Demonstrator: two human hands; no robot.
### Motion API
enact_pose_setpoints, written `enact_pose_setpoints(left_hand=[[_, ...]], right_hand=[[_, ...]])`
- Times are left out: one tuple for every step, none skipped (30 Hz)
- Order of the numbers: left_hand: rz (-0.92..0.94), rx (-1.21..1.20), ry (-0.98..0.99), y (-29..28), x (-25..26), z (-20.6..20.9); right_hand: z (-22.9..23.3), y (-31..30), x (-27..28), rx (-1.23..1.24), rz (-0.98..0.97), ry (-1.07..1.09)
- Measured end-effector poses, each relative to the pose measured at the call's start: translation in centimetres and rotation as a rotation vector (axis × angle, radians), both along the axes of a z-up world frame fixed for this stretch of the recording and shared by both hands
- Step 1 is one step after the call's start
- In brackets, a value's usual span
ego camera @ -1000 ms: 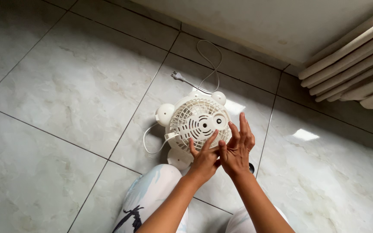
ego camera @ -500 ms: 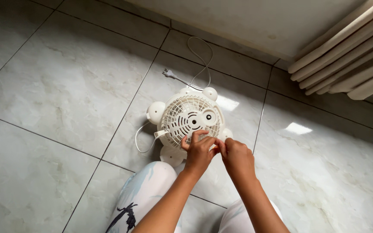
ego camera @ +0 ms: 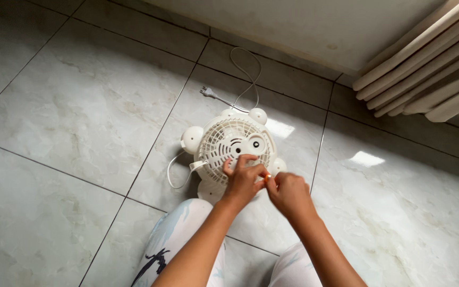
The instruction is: The person sits on the floor and uses an orange screwdriver to remove screws from the back of a small white electric fan. They repeatedly unscrew fasteners, flip the fan over, and remove the black circular covers from the front, leaving the fan partially disassembled.
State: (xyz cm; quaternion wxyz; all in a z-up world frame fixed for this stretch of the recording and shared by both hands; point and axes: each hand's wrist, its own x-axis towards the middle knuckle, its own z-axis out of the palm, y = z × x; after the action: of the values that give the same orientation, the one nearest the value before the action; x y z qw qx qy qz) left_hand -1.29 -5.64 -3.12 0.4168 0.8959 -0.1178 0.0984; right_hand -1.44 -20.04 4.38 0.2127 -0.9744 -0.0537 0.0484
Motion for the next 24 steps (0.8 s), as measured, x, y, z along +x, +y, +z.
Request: enact_pose_setpoints(left_hand=[[-0.018,0.033,-0.006,-0.3,-0.2,0.0],[-0.005,0.035,0.017,-0.6,-0.4,0.0],[0.004,0.034,0.033,-1.0,-0.4,0.2],[0.014,0.033,0.050,-1.3,-0.3,0.4],[0.019,0.033,0.049,-1.4,-0.2,0.5],[0.024,0.034,0.047,-1.5,-0.2,0.7],[0.030,0.037,0.049,-1.4,-0.3,0.9],[0.020,0.029,0.079,-1.3,-0.4,1.0],[0.010,0.020,0.105,-1.1,-0.3,1.2],[-0.001,0.011,0.132,-0.9,-0.1,1.5],[-0.026,0.028,0.141,-0.6,0.1,1.6],[-0.052,0.046,0.150,-0.3,0.2,1.7],[-0.077,0.064,0.160,-0.1,0.2,1.9],[-0.107,0.086,0.171,0.1,0.3,2.0],[-0.136,0.108,0.183,0.3,0.4,2.0],[-0.164,0.130,0.194,0.4,0.4,2.1],[-0.177,0.099,0.184,0.5,0.5,2.1],[-0.190,0.068,0.175,0.6,0.5,2.1],[-0.203,0.036,0.166,0.7,0.6,2.1],[-0.200,0.048,0.201,0.6,0.6,2.1],[-0.196,0.059,0.235,0.5,0.6,2.1],[-0.192,0.071,0.269,0.4,0.5,2.0],[-0.169,0.062,0.258,0.4,0.5,1.9],[-0.146,0.054,0.246,0.3,0.5,1.8]], right_hand=[[0.2,0.1,0.3,-0.030,-0.045,0.047],[0.3,0.2,0.4,-0.060,-0.089,0.093],[0.5,0.2,0.6,-0.050,-0.055,0.097],[0.6,0.3,0.7,-0.040,-0.021,0.102],[0.8,0.3,0.8,-0.031,0.016,0.108],[0.9,0.3,0.9,-0.024,0.060,0.082],[1.1,0.3,0.8,-0.014,0.105,0.058],[1.3,0.2,0.7,-0.004,0.150,0.034],[1.7,0.0,0.8,-0.010,0.207,0.013],[2.1,-0.3,0.9,-0.017,0.264,-0.008],[2.4,-0.5,1.0,-0.022,0.322,-0.028],[2.8,-0.6,1.0,-0.005,0.335,0.023],[3.1,-0.6,1.1,0.012,0.347,0.074],[3.4,-0.6,1.2,0.029,0.359,0.125],[3.6,-0.6,1.3,0.020,0.401,0.110],[3.8,-0.7,1.5,0.012,0.442,0.096],[3.9,-0.6,1.6,0.004,0.482,0.081],[4.0,-0.6,1.6,0.004,0.490,0.076],[4.0,-0.7,1.7,0.004,0.497,0.073],[4.0,-0.7,1.6,0.004,0.505,0.070],[3.8,-0.8,1.5,0.025,0.499,0.078],[3.7,-0.8,1.4,0.046,0.494,0.085],[3.6,-0.7,1.3,0.068,0.488,0.092],[3.4,-0.7,1.3,0.136,0.474,0.050]])
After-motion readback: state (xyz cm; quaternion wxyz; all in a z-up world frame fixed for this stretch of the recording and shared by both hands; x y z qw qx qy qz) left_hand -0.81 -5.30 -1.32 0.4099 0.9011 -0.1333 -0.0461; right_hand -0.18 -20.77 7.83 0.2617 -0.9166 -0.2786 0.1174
